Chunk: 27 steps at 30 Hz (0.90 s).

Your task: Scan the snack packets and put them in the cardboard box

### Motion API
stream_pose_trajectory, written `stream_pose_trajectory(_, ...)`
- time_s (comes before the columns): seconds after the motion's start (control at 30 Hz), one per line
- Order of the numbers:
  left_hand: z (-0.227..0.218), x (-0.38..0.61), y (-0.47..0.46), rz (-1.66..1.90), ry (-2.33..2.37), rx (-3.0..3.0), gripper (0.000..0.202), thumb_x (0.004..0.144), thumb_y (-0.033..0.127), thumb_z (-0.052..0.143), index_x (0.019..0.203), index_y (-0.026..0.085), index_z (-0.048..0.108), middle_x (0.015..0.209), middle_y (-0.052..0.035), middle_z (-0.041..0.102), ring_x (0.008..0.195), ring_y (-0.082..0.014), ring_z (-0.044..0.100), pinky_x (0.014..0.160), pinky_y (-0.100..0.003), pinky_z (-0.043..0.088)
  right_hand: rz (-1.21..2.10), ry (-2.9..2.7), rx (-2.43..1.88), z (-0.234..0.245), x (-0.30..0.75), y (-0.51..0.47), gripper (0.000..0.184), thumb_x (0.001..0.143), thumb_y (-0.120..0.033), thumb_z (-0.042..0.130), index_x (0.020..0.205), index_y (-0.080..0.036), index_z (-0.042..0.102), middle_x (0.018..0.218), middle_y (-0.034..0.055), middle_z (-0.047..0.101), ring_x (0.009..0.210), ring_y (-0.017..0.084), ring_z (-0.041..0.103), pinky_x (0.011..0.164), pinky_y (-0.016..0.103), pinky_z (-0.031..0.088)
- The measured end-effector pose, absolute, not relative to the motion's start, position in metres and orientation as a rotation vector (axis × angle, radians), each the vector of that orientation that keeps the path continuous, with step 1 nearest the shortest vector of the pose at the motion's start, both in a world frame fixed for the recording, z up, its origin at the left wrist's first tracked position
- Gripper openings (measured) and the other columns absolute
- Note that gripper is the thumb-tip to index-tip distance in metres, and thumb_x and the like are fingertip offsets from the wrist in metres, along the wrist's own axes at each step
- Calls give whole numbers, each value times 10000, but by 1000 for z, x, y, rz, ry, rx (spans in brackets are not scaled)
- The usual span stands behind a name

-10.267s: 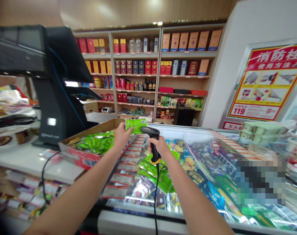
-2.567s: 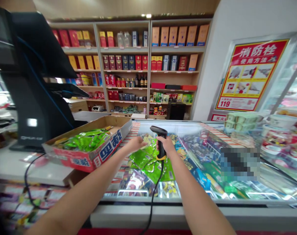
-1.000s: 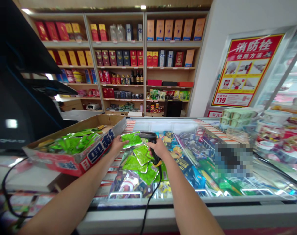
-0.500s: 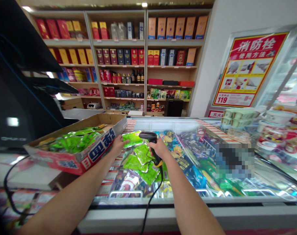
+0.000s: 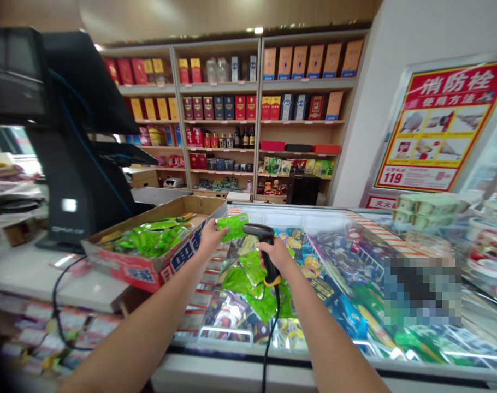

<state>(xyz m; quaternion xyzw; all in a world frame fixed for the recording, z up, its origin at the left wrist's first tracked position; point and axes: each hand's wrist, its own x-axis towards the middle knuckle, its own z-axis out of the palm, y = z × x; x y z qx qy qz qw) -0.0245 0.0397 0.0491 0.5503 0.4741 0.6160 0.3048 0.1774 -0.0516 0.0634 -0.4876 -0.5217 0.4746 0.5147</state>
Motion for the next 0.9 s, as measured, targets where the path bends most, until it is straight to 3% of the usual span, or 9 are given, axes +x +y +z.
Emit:
stream_pose_trajectory(0.17, 115, -65, 13, 1876, 1515, 1614, 237, 672, 208, 668, 888, 165, 582, 814, -25, 665, 798, -195, 641, 781, -319, 502, 1252, -1326, -1046, 99, 137, -48, 148, 630, -279, 659, 616, -163, 567, 468, -8, 574, 353, 117, 515, 356, 234, 430)
stream_pose_trajectory(0.33, 143, -125, -12, 1923, 1887, 1672, 447, 723, 164, 623, 1165, 154, 557, 1051, -108, 678, 1027, -262, 637, 942, -398, 475, 1339, -1419, -952, 119, 82, -39, 129, 667, -242, 631, 587, -167, 562, 469, 2, 577, 362, 125, 519, 359, 244, 441)
stream_pose_trajectory(0.4, 143, -144, -16, 1888, 2032, 1693, 587, 697, 108, 617, 1273, 120, 500, 1246, -189, 603, 1216, -318, 547, 1045, -457, 407, 1360, -1449, -927, 121, 64, -38, 135, 682, -236, 627, 584, -173, 559, 469, 3, 579, 361, 130, 517, 360, 252, 443)
stream_pose_trajectory(0.5, 139, -155, -20, 1889, 2152, 1740, 704, 666, 60, 617, 1346, 67, 437, 1493, -277, 337, 1432, -392, 257, 1142, -554, 252, 1370, -1468, -907, 120, 53, -37, 133, 689, -242, 639, 598, -180, 563, 470, 0, 582, 363, 133, 513, 364, 258, 446)
stream_pose_trajectory(0.57, 134, -145, -22, 1912, 2075, 1881, 675, 702, 87, 612, 1354, 76, 439, 1551, -261, 229, 1466, -388, 155, 1162, -558, 214, 1366, -1446, -905, 115, 57, -38, 125, 678, -251, 643, 608, -178, 570, 473, -1, 584, 366, 133, 513, 365, 258, 444)
stream_pose_trajectory(0.63, 125, -122, -26, 1880, 1854, 2123, 583, 757, 128, 590, 1330, 117, 482, 1555, -211, 257, 1465, -343, 201, 1174, -507, 241, 1345, -1378, -924, 108, 73, -40, 130, 662, -270, 645, 612, -170, 578, 474, -1, 583, 364, 131, 514, 367, 257, 439)
stream_pose_trajectory(0.7, 111, -91, -33, 1683, 1595, 2384, 504, 794, 178, 580, 1295, 153, 529, 1526, -174, 337, 1438, -302, 292, 1168, -463, 285, 1290, -1275, -954, 98, 99, -43, 148, 651, -297, 658, 642, -158, 606, 483, 2, 596, 374, 130, 530, 397, 253, 450)
stream_pose_trajectory(0.77, 92, -58, -43, 1287, 1421, 2584, 546, 787, 251, 628, 1317, 161, 530, 1529, -177, 343, 1435, -311, 296, 1161, -472, 293, 1188, -1164, -975, 87, 134, -49, 175, 653, -319, 662, 662, -146, 643, 488, 22, 619, 412, 137, 563, 465, 253, 481)
stream_pose_trajectory(0.9, 54, -7, -67, 510, 1252, 2701, 1045, 640, 572, 751, 1515, 243, 285, 1618, -166, 93, 1463, -444, 48, 1111, -687, 164, 1058, -923, -1025, 62, 205, -70, 193, 641, -332, 665, 716, -157, 694, 660, 66, 717, 618, 209, 683, 627, 293, 537)
